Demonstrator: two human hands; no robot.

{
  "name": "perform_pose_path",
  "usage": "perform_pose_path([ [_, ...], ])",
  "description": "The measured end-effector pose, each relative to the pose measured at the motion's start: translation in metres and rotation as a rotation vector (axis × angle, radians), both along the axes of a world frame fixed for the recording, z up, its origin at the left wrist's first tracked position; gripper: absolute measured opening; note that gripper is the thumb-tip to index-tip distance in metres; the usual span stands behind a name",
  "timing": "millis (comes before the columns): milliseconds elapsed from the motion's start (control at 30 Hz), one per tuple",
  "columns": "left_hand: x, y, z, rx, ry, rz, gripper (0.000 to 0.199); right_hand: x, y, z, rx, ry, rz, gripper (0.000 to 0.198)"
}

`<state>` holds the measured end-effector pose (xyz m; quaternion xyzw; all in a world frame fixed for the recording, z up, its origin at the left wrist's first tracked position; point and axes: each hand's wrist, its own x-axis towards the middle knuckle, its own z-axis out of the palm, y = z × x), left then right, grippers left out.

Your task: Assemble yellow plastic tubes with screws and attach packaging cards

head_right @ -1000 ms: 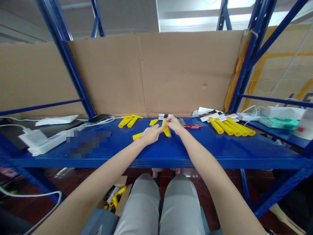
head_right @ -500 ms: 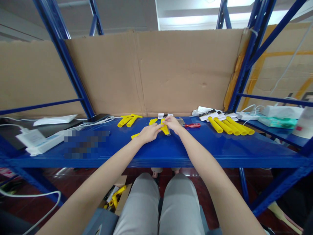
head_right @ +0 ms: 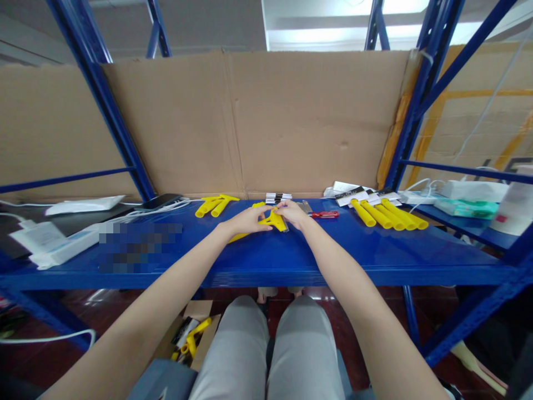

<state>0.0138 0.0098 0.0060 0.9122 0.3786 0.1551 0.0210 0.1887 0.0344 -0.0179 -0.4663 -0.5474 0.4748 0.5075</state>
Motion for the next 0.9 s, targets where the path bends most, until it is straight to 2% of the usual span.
perform_pose_path([
  [167, 0.004, 0.000, 0.000, 0.022, 0.120, 0.028, 0.059, 0.003, 0.000, -0.001, 0.027, 0.014, -0.029, 0.019],
  [533, 0.016, -0.008, 0.001, 0.145, 0.338, 0.114, 0.060, 0.004, 0.005, -0.005, 0.094, 0.018, -0.037, 0.017],
  [900, 0.024, -0.008, 0.000, 0.173, 0.352, 0.116, 0.056, 0.005, 0.013, -0.006, 0.109, -0.072, -0.135, 0.017],
])
